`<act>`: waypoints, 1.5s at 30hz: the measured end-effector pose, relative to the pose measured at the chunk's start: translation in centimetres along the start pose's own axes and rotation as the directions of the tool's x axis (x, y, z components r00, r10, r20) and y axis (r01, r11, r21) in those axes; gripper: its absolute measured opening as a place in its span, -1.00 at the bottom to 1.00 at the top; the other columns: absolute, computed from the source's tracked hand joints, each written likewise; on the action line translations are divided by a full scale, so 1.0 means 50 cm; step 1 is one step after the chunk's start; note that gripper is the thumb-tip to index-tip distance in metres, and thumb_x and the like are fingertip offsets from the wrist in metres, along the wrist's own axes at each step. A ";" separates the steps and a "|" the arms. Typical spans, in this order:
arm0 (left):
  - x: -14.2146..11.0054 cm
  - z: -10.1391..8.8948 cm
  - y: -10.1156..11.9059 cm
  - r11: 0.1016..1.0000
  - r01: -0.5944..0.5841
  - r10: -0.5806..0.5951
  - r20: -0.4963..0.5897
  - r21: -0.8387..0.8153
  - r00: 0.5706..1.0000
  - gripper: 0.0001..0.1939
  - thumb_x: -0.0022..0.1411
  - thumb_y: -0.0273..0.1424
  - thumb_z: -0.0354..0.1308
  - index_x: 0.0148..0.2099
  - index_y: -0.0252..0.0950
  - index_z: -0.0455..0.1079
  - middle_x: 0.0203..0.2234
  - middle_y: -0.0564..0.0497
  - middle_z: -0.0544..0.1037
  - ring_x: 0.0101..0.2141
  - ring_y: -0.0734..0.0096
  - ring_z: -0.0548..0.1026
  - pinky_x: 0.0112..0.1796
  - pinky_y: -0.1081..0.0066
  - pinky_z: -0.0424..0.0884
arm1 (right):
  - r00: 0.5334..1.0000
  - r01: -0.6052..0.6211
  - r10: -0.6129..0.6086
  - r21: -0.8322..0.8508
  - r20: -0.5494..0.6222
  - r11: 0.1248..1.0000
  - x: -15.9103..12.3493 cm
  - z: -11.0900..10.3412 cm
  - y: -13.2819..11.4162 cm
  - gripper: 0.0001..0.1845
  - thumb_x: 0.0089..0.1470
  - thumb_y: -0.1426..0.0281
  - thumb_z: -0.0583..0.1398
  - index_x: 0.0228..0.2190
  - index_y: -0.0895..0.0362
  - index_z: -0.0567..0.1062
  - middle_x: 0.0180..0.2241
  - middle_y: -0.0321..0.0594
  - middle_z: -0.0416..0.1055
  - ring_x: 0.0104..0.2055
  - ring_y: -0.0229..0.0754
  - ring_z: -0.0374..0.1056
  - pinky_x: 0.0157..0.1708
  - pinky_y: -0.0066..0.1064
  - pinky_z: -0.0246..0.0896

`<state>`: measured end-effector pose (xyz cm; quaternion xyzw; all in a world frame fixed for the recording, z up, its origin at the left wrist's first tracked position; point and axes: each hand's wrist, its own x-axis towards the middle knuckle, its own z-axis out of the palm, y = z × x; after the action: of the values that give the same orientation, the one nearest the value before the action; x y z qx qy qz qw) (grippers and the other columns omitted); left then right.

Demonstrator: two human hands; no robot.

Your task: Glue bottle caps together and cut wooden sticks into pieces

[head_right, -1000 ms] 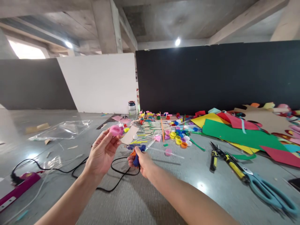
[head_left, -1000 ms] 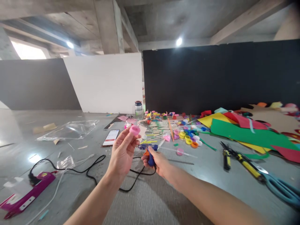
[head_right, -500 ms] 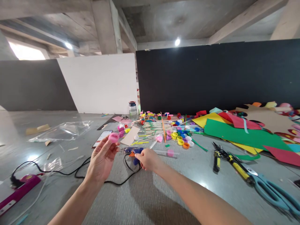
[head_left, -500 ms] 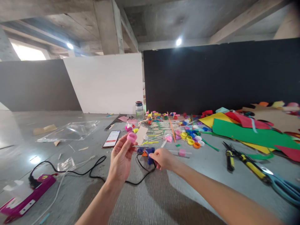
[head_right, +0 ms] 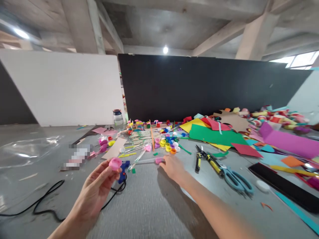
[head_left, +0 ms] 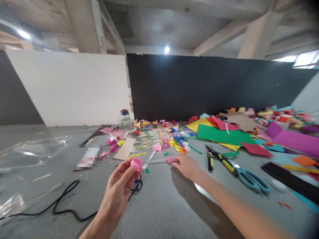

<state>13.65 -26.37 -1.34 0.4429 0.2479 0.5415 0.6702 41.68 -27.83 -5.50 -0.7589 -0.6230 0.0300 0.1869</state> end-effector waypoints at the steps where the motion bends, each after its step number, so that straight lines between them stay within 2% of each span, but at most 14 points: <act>1: -0.003 0.005 -0.007 1.000 0.023 -0.023 0.002 0.013 1.000 -0.66 0.06 -0.31 0.46 -0.10 -0.27 0.58 -0.30 -0.01 0.60 -0.38 0.49 0.51 -0.32 0.54 0.48 | 1.000 0.009 -0.009 -0.012 -0.008 1.000 0.005 0.010 -0.005 -0.74 0.26 0.26 0.24 -0.11 0.17 0.52 -0.08 -0.14 0.50 -0.08 -0.08 0.45 -0.06 -0.09 0.40; 4: -0.007 0.017 -0.024 0.996 0.076 -0.077 0.008 0.047 0.997 -0.63 0.04 -0.29 0.47 -0.10 -0.28 0.58 -0.26 -0.02 0.59 -0.37 0.49 0.50 -0.32 0.53 0.47 | 0.999 0.032 -0.032 -0.020 -0.035 0.999 0.024 0.030 -0.016 -0.65 0.26 0.24 0.23 0.01 0.15 0.47 0.03 -0.09 0.45 -0.01 -0.03 0.44 -0.03 -0.05 0.40; 7: -0.014 0.026 -0.033 0.992 0.119 -0.120 0.005 0.048 0.993 -0.61 0.01 -0.27 0.49 -0.10 -0.29 0.59 -0.26 -0.03 0.58 -0.35 0.46 0.49 -0.33 0.52 0.46 | 0.996 0.072 -0.071 0.015 -0.056 0.997 0.031 0.030 -0.020 -0.70 0.26 0.26 0.24 -0.04 0.15 0.49 0.00 -0.11 0.47 -0.03 -0.05 0.44 -0.04 -0.06 0.39; 11: -0.037 0.050 -0.037 0.984 0.179 -0.178 0.051 -0.004 0.983 -0.65 0.07 -0.29 0.46 -0.09 -0.27 0.59 -0.24 -0.05 0.58 -0.31 0.43 0.50 -0.32 0.49 0.45 | 0.983 0.169 -0.155 0.151 -0.104 0.974 -0.015 -0.006 -0.031 -0.86 0.20 0.34 0.27 -0.29 0.17 0.55 -0.21 -0.09 0.51 -0.14 -0.08 0.43 -0.05 -0.19 0.33; 13: -0.050 0.069 -0.038 0.978 0.206 -0.203 0.123 -0.013 0.971 -0.69 0.12 -0.31 0.42 -0.08 -0.27 0.58 -0.27 -0.05 0.56 -0.32 0.44 0.49 -0.32 0.49 0.43 | 0.971 0.227 -0.198 0.253 -0.133 0.940 -0.058 -0.039 -0.038 -0.82 0.26 0.28 0.21 -0.19 0.12 0.54 -0.22 -0.15 0.52 -0.17 -0.12 0.43 -0.12 -0.28 0.34; 15: -0.060 0.089 -0.040 0.974 0.228 -0.222 0.179 -0.015 0.959 -0.75 0.16 -0.33 0.39 -0.10 -0.28 0.59 -0.29 -0.04 0.55 -0.33 0.45 0.49 -0.32 0.49 0.41 | 0.961 0.272 -0.233 0.373 -0.147 0.887 -0.106 -0.074 -0.046 -0.73 0.33 0.20 0.12 -0.06 0.03 0.50 -0.12 -0.20 0.51 -0.18 -0.17 0.44 -0.21 -0.36 0.38; 17: -0.067 0.106 -0.045 0.971 0.239 -0.229 0.208 -0.022 0.951 -0.78 0.18 -0.34 0.37 -0.12 -0.27 0.59 -0.29 -0.03 0.55 -0.32 0.46 0.49 -0.32 0.50 0.40 | 0.947 0.317 -0.216 0.605 -0.236 0.730 -0.151 -0.103 -0.054 -0.73 0.27 0.21 0.21 -0.04 0.02 0.51 -0.07 -0.18 0.48 -0.17 -0.15 0.44 -0.22 -0.34 0.41; 19: -0.072 0.114 -0.053 0.970 0.242 -0.230 0.239 -0.022 0.943 -0.78 0.18 -0.34 0.38 -0.11 -0.26 0.59 -0.30 -0.02 0.55 -0.33 0.47 0.48 -0.32 0.51 0.39 | 0.919 0.393 -0.251 0.669 -0.303 0.631 -0.186 -0.117 -0.061 -0.73 0.26 0.28 0.24 -0.01 -0.03 0.50 -0.04 -0.17 0.45 -0.14 -0.15 0.44 -0.19 -0.32 0.43; 21: -0.076 0.113 -0.062 0.970 0.242 -0.231 0.269 -0.007 0.935 -0.77 0.16 -0.35 0.39 -0.11 -0.24 0.59 -0.30 -0.01 0.56 -0.34 0.47 0.47 -0.33 0.52 0.39 | 0.896 0.445 -0.301 0.669 -0.328 0.596 -0.208 -0.119 -0.064 -0.69 0.25 0.34 0.24 0.03 -0.07 0.47 -0.05 -0.17 0.44 -0.13 -0.15 0.43 -0.19 -0.31 0.44; 26: -0.084 0.094 -0.073 0.965 0.256 -0.262 0.282 0.059 0.923 -0.74 0.14 -0.36 0.41 -0.09 -0.21 0.59 -0.31 0.00 0.59 -0.37 0.51 0.47 -0.30 0.54 0.41 | 0.869 0.493 -0.383 0.614 -0.314 0.617 -0.227 -0.111 -0.059 -0.65 0.23 0.40 0.26 0.03 -0.06 0.41 -0.11 -0.16 0.45 -0.17 -0.13 0.41 -0.23 -0.29 0.44; 30: -0.088 0.095 -0.071 0.958 0.283 -0.280 0.301 0.033 0.912 -0.77 0.16 -0.41 0.41 -0.10 -0.20 0.60 -0.31 0.02 0.63 -0.31 0.51 0.53 -0.23 0.56 0.44 | 0.839 0.543 -0.429 0.560 -0.335 0.626 -0.230 -0.112 -0.059 -0.63 0.18 0.43 0.30 0.02 0.03 0.42 -0.13 -0.18 0.46 -0.17 -0.16 0.41 -0.24 -0.34 0.42; 35: -0.089 0.100 -0.072 0.955 0.297 -0.290 0.309 0.025 0.906 -0.79 0.19 -0.46 0.38 -0.10 -0.18 0.60 -0.28 0.05 0.67 -0.25 0.52 0.58 -0.18 0.59 0.46 | 0.833 0.554 -0.429 0.528 -0.350 0.644 -0.229 -0.107 -0.065 -0.67 0.19 0.40 0.30 -0.01 0.07 0.43 -0.14 -0.21 0.46 -0.10 -0.20 0.40 -0.14 -0.40 0.38; 41: -0.089 0.091 -0.074 0.965 0.251 -0.260 0.300 0.069 0.918 -0.77 0.19 -0.47 0.38 -0.08 -0.16 0.59 -0.25 0.07 0.66 -0.24 0.53 0.58 -0.16 0.59 0.48 | 0.854 0.521 -0.397 0.555 -0.336 0.649 -0.228 -0.096 -0.066 -0.67 0.20 0.37 0.30 -0.01 0.05 0.43 -0.13 -0.25 0.46 -0.15 -0.25 0.39 -0.19 -0.45 0.37; 45: -0.091 0.089 -0.076 0.966 0.243 -0.258 0.285 0.088 0.923 -0.75 0.17 -0.47 0.39 -0.09 -0.16 0.59 -0.25 0.08 0.66 -0.25 0.53 0.58 -0.17 0.59 0.48 | 0.848 0.529 -0.406 0.529 -0.340 0.664 -0.227 -0.096 -0.068 -0.69 0.21 0.37 0.29 -0.02 0.05 0.43 -0.14 -0.24 0.47 -0.15 -0.24 0.39 -0.18 -0.43 0.38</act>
<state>17.88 -32.19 -3.11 0.5001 0.2139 0.3732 0.7516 37.34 -39.35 -2.08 -0.4710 -0.7330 0.1044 0.4796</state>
